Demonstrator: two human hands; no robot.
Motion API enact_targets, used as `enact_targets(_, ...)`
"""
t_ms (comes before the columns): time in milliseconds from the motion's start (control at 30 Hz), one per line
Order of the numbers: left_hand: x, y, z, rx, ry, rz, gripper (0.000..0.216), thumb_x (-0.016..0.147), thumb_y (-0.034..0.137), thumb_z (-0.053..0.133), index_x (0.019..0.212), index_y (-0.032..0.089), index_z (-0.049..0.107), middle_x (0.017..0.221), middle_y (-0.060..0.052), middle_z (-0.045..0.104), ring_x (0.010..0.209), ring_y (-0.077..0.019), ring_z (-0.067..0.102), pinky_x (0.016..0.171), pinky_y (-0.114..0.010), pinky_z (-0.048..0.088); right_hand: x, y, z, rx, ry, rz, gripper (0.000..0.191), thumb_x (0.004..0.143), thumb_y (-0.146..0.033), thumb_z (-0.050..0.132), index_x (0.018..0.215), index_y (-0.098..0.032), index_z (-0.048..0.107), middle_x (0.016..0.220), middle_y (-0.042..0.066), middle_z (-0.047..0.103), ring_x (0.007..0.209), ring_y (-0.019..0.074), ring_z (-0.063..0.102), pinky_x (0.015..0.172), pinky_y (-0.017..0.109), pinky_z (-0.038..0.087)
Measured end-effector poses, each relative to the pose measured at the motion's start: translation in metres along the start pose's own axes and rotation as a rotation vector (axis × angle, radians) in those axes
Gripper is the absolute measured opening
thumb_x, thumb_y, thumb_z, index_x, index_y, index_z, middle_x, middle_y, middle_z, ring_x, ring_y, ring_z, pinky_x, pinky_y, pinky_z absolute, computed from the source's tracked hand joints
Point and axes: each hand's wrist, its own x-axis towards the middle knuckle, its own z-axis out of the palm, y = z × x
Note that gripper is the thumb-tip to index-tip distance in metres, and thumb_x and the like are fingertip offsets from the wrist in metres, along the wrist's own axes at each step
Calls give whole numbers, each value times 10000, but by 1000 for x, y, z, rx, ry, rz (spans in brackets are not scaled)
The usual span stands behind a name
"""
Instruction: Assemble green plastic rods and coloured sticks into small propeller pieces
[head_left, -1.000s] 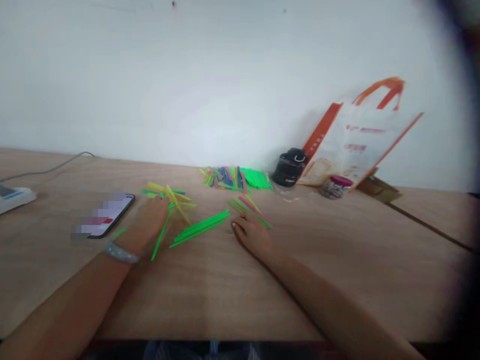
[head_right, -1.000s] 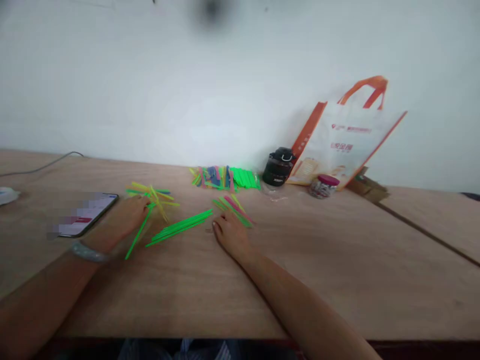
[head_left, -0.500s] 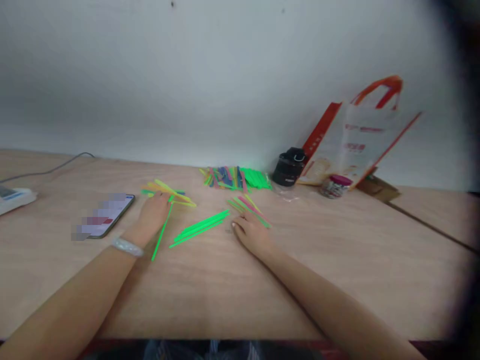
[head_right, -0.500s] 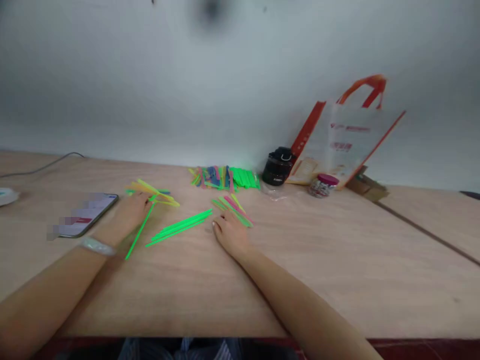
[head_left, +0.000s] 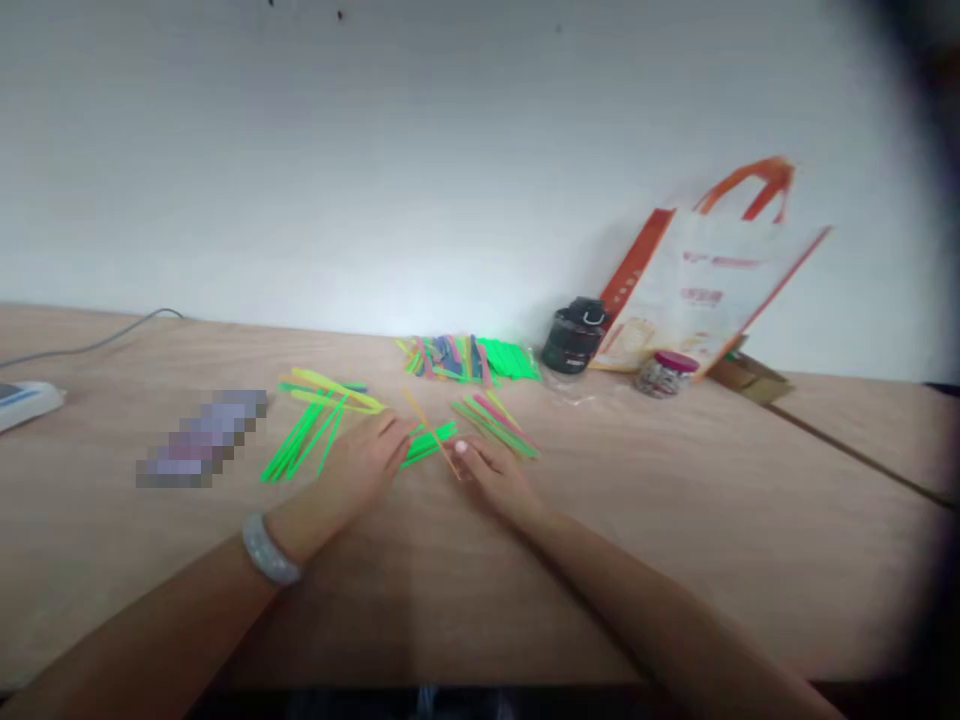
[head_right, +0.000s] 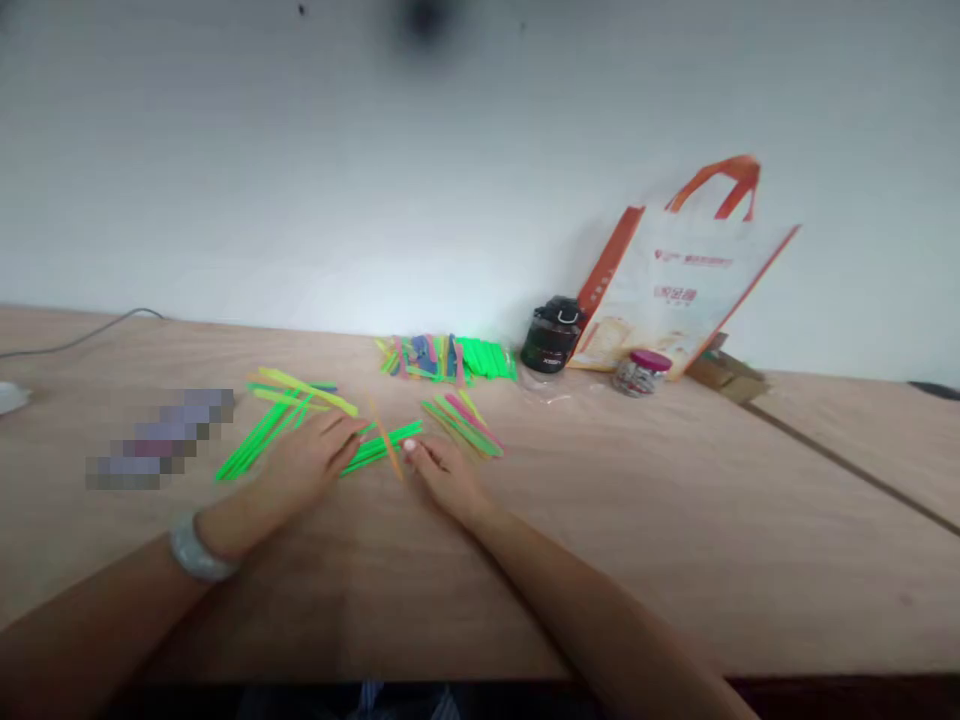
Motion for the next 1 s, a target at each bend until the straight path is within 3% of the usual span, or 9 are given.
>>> enact_targets(167,-9,28,16,-48,-93,179,248,947,200,381,1126,177,552,1045,-71,614,958,-189,586,837,-341,503,-4,-5,6,276,-162,136,342,867,-538,446,830,-235,599,696,8,572,596,137,507,541,265,426)
enact_targets(467,-11,26,22,-59,-94,119,217,947,205,375,1056,173,559,1036,-77,618,975,-197,584,872,-369,491,-3,0,13,531,-130,234,277,795,-485,584,814,-209,593,596,-33,513,489,87,429,452,216,335)
enact_targets(633,-10,28,20,-45,-119,98,216,953,208,360,976,169,571,959,-67,623,914,-191,589,847,-360,493,-3,-2,12,500,-114,234,243,797,-440,579,789,-197,583,571,-49,481,475,79,404,447,207,311)
enact_targets(1000,-15,26,26,-117,-105,124,298,975,244,289,1038,168,570,1004,-78,624,945,-193,582,872,-374,483,-5,-4,18,282,-123,147,196,846,-363,511,729,-207,528,599,-41,464,530,95,417,489,217,338)
